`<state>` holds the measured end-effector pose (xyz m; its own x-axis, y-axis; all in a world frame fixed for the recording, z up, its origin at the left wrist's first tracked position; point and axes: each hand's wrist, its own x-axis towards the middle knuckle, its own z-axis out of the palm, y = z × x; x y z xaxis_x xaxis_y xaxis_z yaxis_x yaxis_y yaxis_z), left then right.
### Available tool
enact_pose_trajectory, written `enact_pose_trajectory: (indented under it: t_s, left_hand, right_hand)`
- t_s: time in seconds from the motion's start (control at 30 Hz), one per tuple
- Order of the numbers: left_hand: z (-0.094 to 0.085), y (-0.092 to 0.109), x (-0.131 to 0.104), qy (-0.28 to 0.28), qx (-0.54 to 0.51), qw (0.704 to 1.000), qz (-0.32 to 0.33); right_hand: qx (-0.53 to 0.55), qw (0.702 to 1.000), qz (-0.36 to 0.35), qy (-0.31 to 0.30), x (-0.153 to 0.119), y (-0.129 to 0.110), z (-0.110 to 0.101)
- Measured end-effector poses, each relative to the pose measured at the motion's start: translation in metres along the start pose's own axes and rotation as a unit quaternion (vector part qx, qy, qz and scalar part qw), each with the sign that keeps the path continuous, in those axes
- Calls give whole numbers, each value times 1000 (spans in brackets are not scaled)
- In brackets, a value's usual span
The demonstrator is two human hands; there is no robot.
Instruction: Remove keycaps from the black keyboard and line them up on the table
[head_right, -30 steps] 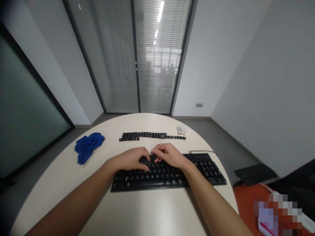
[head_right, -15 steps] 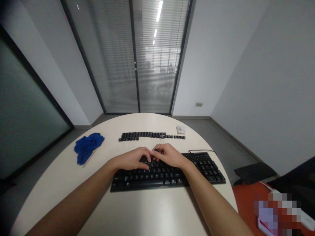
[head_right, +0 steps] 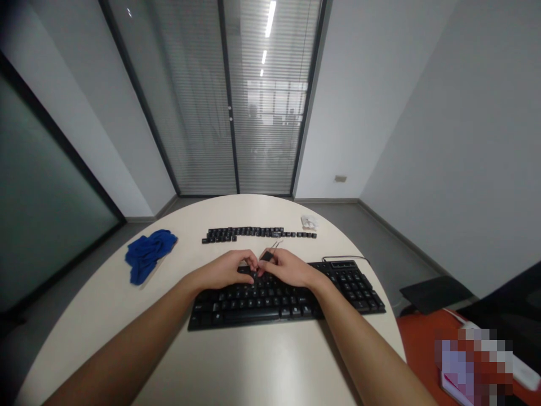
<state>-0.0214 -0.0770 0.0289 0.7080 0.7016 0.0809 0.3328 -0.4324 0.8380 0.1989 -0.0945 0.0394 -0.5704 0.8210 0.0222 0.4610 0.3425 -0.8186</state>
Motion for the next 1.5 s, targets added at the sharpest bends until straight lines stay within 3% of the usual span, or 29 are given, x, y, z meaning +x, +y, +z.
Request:
enact_pose_trajectory:
  t_s: [0.27,0.57,0.7,1.5]
  left_hand:
    - [-2,9,1,58,29,997,38]
    - [-7,14,-2,90,212,972,46]
    - [-7,14,-2,107,241,963,60]
    - [0,12,-2,60,241,964,98]
  right_hand:
    - [95,994,-10,55,5,11,1]
    - [137,988,10,75,8,14,-1]
    - [143,985,16,89,8,14,0]
    - [50,992,1,116,9,15,8]
